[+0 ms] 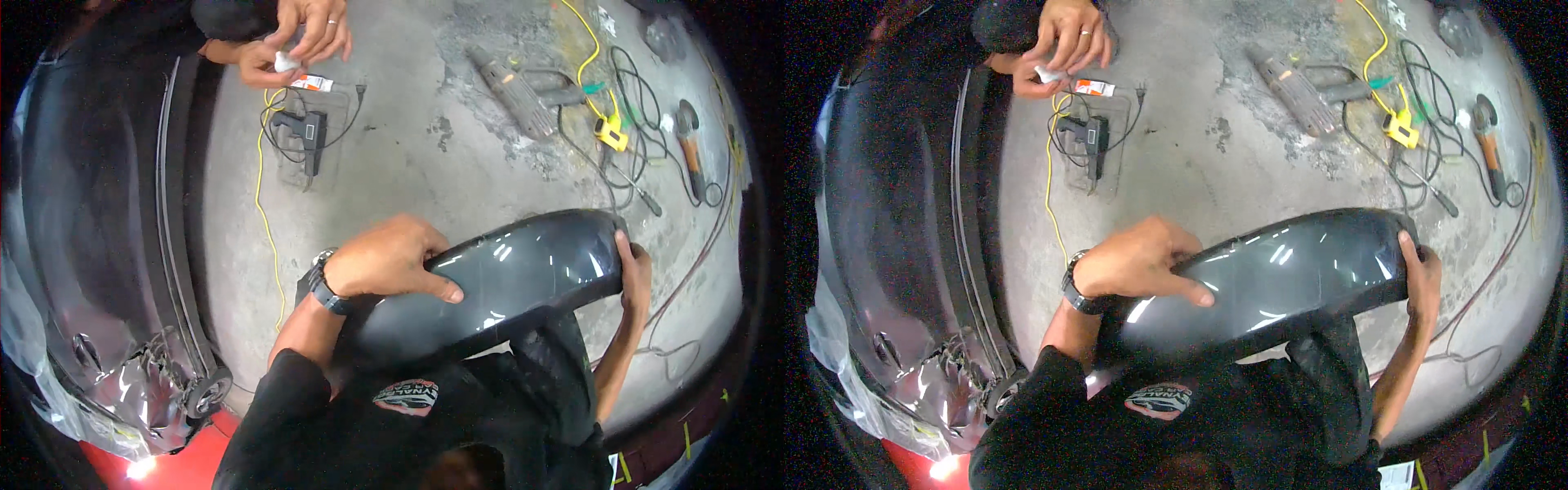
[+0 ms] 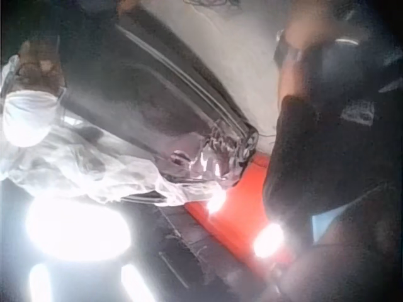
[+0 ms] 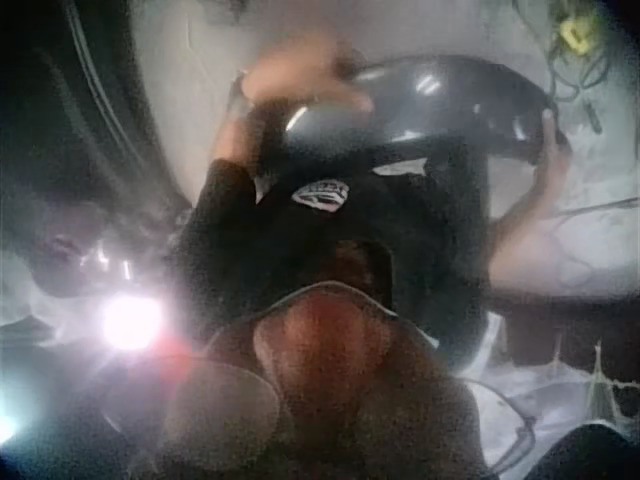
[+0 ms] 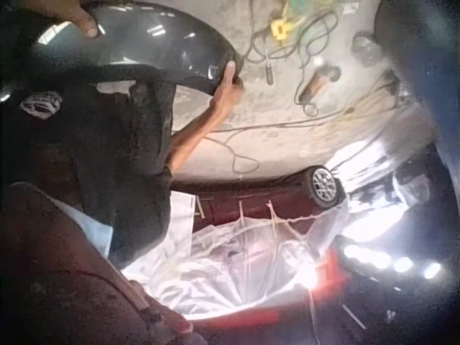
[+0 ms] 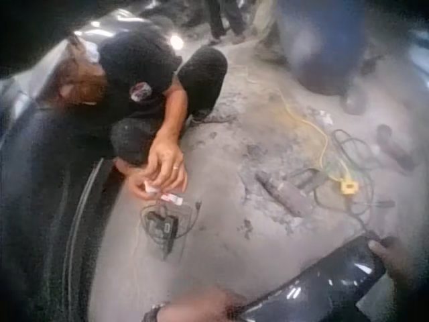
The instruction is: The person aligns two pieces of a grey car panel and holds them together while another person applies liquid adhesive along the seam.
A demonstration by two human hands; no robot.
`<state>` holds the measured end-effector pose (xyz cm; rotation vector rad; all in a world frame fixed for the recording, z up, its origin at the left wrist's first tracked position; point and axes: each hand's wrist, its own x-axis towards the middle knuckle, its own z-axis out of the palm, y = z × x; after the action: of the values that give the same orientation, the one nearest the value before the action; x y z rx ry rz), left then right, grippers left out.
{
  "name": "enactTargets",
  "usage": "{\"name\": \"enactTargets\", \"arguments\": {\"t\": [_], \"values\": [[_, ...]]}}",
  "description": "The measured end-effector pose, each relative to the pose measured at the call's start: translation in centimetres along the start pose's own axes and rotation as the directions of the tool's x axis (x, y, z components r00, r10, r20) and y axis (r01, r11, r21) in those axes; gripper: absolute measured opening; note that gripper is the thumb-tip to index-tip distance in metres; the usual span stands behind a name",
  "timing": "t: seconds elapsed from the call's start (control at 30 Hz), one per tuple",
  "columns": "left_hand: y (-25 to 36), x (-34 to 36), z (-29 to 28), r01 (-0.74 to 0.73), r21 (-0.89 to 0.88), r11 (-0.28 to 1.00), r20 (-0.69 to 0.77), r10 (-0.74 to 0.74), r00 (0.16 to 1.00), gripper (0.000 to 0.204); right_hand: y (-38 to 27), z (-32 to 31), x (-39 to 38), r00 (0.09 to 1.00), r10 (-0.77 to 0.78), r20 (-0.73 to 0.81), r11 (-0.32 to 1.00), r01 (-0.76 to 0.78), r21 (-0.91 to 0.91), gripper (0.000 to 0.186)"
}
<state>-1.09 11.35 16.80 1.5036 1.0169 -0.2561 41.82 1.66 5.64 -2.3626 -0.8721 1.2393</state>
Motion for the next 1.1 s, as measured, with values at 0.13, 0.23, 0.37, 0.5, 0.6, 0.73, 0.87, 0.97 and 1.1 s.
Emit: {"name": "enactTargets", "arguments": {"t": [0.13, 0.23, 0.37, 0.5, 0.6, 0.73, 0.87, 0.97, 1.1], "values": [[0.4, -0.1, 0.2, -0.041, 0.049, 0.998, -0.068, 0.045, 0.997, 0.054, -1.5, 0.4, -0.6, 1.000, -0.016, 0.010, 1.000, 0.016, 0.017, 0.069], [0.6, 0.2, -0.1, 0.041, 0.010, 0.999, 0.014, -0.041, 0.999, 0.052, -0.4, -0.4, -0.1, 0.999, 0.021, 0.029, 1.000, -0.021, 0.016, 0.068], [-0.5, 0.4, -0.2, -0.022, -0.044, 0.999, 0.027, 0.023, 0.999, 0.053, -0.9, -0.6, -0.3, 0.998, -0.042, 0.051, 0.998, 0.039, 0.041, 0.068], [-0.2, 0.3, 0.5, -0.005, -0.133, 0.991, 0.065, 0.014, 0.998, 0.049, -0.8, -0.9, -0.6, 0.997, -0.043, 0.058, 0.999, 0.043, -0.002, 0.072], [0.6, 0.1, 0.2, 0.055, -0.197, 0.979, 0.033, -0.049, 0.998, 0.045, -1.5, -0.1, -0.3, 0.997, 0.017, 0.079, 0.997, -0.022, 0.068, 0.076], [0.0, 0.2, 0.5, 0.132, -0.121, 0.984, 0.064, -0.125, 0.990, 0.045, -1.4, -0.1, -0.9, 0.993, 0.067, 0.094, 0.998, -0.068, 0.009, 0.078], [0.0, -0.7, 1.5, 0.112, -0.064, 0.992, -0.017, -0.114, 0.993, 0.044, -1.1, -0.1, -0.9, 0.994, 0.090, 0.063, 0.995, -0.087, -0.041, 0.081], [-0.9, -1.8, 3.8, 0.085, -0.241, 0.967, -0.157, -0.125, 0.980, 0.043, -2.0, 0.2, -1.0, 0.997, 0.061, 0.052, 0.998, -0.060, -0.018, 0.082], [-0.1, -3.0, 4.4, 0.245, -0.171, 0.954, -0.221, -0.280, 0.934, 0.043, -2.2, 0.4, -0.8, 0.997, 0.054, 0.049, 0.998, -0.054, -0.018, 0.081]]}}
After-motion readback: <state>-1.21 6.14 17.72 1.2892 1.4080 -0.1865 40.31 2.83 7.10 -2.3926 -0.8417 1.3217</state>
